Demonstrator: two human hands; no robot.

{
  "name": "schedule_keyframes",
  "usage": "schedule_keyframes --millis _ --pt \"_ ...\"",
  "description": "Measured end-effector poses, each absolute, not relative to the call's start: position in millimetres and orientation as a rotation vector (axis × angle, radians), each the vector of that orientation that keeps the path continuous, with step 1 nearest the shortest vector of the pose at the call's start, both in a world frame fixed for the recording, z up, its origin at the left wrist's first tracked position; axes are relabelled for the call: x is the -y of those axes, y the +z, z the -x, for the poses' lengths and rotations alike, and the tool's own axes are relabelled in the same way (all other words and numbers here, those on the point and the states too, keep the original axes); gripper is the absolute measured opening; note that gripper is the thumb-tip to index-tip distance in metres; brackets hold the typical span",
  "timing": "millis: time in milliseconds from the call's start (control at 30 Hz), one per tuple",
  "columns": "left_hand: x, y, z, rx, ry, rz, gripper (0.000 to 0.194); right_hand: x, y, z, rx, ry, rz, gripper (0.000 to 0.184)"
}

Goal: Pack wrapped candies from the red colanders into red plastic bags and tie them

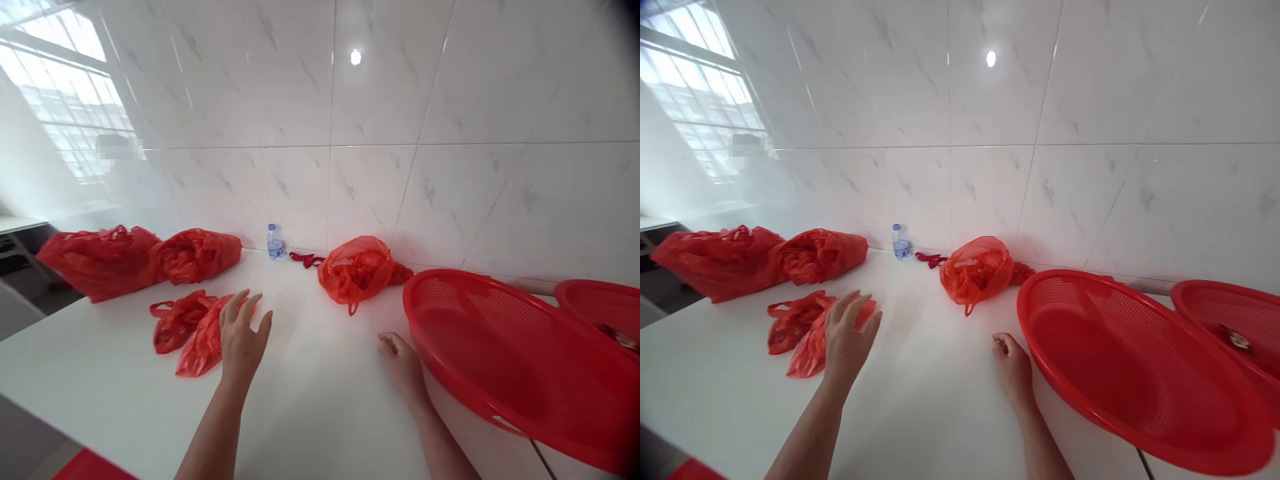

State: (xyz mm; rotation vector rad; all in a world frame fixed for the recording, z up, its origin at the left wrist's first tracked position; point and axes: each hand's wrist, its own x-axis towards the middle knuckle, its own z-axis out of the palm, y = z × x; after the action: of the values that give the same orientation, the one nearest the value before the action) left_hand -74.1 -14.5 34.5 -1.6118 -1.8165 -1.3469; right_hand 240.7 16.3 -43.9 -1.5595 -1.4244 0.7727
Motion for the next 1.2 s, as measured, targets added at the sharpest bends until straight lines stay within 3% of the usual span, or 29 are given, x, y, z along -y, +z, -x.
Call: schedule_keyframes --millis 233,333,567,733,867,1033,1200 --pt "-23.5 -14.0 -13.0 1.644 -1.296 2.364 0.033 -16.5 -41.8 -235.1 1.434 0.699 1.519 0.022" --pt "-33.4 -40.8 -54.3 1.547 -1.12 2.633 0.037 -18.0 -39.2 -231.2 1.461 0.617 1.482 0.023" --pt "-56.2 -50.5 -83.8 1.673 -0.694 2.63 0.045 -2.7 -33.7 -223.2 1.545 0.442 1.58 0.024" --pt "-60.7 -47.8 -81.2 1.709 -0.569 2.633 0.053 45.0 -33.8 -231.8 1.821 0.439 1.515 0.049" --pt "-63.5 -57.5 -78.9 1.724 -0.612 2.617 0.06 92.4 -25.7 -257.4 1.879 0.531 1.605 0.053" --pt "-77.3 -76.8 -76.3 1.725 -0.741 2.608 0.049 139.9 -11.1 -302.8 1.741 0.732 1.829 0.053" --pt "-78.3 -68.5 -78.6 1.746 -1.179 2.471 0.052 162.1 -26.0 -337.3 1.454 0.649 1.962 0.057"
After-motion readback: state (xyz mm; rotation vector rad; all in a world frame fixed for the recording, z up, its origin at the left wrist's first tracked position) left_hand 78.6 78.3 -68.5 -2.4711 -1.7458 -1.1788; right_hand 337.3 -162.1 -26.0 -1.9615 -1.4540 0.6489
